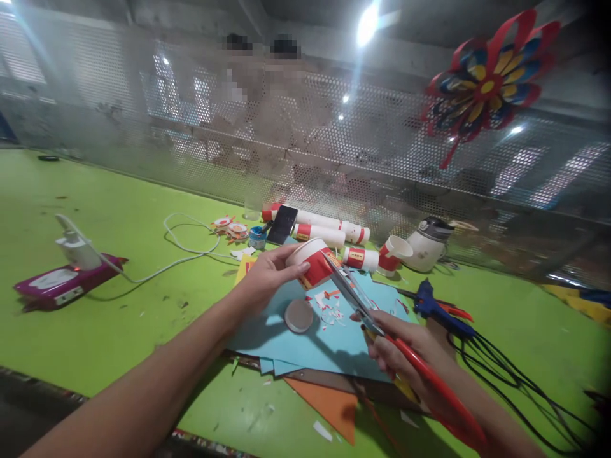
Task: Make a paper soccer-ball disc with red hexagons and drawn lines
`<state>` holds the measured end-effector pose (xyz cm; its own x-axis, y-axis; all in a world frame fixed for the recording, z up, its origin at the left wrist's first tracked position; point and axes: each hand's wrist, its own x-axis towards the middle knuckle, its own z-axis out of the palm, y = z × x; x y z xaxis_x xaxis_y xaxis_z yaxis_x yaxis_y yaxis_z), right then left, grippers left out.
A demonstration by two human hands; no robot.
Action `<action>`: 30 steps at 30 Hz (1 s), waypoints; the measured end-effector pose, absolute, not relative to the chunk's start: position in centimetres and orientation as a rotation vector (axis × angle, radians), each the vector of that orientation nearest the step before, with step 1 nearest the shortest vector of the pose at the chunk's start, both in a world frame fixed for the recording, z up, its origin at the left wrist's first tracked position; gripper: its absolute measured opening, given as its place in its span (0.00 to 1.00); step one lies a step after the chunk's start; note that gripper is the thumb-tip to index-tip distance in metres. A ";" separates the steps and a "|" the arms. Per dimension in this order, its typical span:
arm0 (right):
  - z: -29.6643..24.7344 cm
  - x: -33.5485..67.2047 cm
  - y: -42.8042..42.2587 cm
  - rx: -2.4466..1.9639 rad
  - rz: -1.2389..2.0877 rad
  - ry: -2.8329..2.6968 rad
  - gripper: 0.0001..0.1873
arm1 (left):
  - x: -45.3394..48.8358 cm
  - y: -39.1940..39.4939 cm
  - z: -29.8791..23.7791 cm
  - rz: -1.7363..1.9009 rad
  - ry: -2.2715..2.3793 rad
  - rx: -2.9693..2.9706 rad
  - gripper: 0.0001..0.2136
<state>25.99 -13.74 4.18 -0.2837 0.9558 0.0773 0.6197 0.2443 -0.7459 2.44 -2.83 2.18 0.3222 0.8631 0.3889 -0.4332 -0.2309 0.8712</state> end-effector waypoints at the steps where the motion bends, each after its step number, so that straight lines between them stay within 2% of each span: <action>1: 4.2 25.9 -13.8 -1.440 0.831 -1.984 0.29 | 2.5 -2.8 2.1 1.284 0.442 1.301 0.15; 12: 3.8 25.6 -13.4 -1.467 0.868 -1.971 0.37 | 2.5 -2.8 2.0 1.254 0.450 1.283 0.18; 19: 3.8 25.5 -13.4 -1.503 0.775 -1.992 0.36 | 2.6 -3.0 2.0 1.207 0.457 1.260 0.18; 30: 3.6 25.2 -13.4 -1.492 0.828 -1.954 0.37 | 2.6 -2.7 1.7 1.220 0.438 1.295 0.17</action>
<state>25.23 -13.44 3.61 -0.2404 0.9693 0.0515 0.6370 0.1975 -0.7451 2.59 -2.73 1.67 0.3701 0.8559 0.3612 -0.4307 -0.1864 0.8830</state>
